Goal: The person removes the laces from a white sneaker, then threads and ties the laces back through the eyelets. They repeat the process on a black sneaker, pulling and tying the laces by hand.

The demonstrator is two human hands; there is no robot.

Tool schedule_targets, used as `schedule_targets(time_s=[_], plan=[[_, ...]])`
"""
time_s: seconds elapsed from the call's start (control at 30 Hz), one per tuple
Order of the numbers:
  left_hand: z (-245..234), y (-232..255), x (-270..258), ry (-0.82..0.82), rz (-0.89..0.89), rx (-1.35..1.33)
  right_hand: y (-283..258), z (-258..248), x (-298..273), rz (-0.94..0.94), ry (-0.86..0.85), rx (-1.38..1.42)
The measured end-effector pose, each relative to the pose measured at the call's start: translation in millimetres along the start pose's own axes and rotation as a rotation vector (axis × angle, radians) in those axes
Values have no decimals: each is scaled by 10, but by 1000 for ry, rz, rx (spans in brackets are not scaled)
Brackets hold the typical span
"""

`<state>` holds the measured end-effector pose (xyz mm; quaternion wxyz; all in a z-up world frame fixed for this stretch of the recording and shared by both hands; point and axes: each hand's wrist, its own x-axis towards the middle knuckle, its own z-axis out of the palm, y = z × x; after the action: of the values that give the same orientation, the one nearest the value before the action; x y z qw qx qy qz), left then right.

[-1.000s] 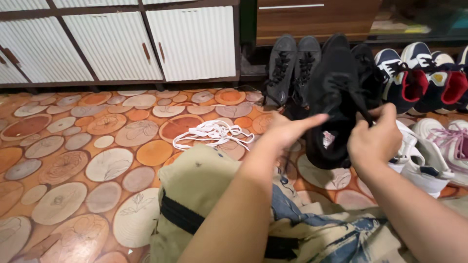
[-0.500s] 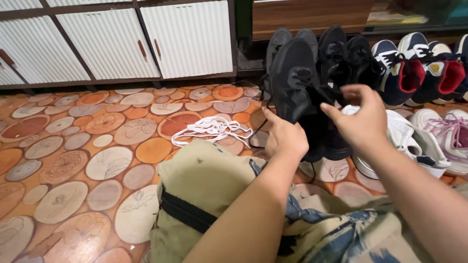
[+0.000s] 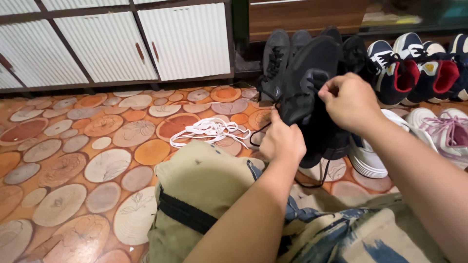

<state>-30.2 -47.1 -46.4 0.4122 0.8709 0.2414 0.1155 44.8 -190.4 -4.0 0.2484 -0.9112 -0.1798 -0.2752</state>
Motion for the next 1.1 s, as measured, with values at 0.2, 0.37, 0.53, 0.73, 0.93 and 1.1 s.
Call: schedule_targets(time_s=[0.2,0.37,0.53,0.73,0.93,1.1], plan=[[25,-34,36,58,167,78,247,-265,377,802,-572,1016],[104,-21,39,50,150,83,244,-368,261,749,-540,1036],[170,-67,50,-60,48,57,168,-66,-62,408,-284,526],[527,-194,67,-140,-18,-82,349,319,-187,216,-213,73],[819,-311,240,-136,57,-113,637,546,-388,174,-54,80],[689,-108,205,-184,19,-42,632,615,-491,505,-148,107]])
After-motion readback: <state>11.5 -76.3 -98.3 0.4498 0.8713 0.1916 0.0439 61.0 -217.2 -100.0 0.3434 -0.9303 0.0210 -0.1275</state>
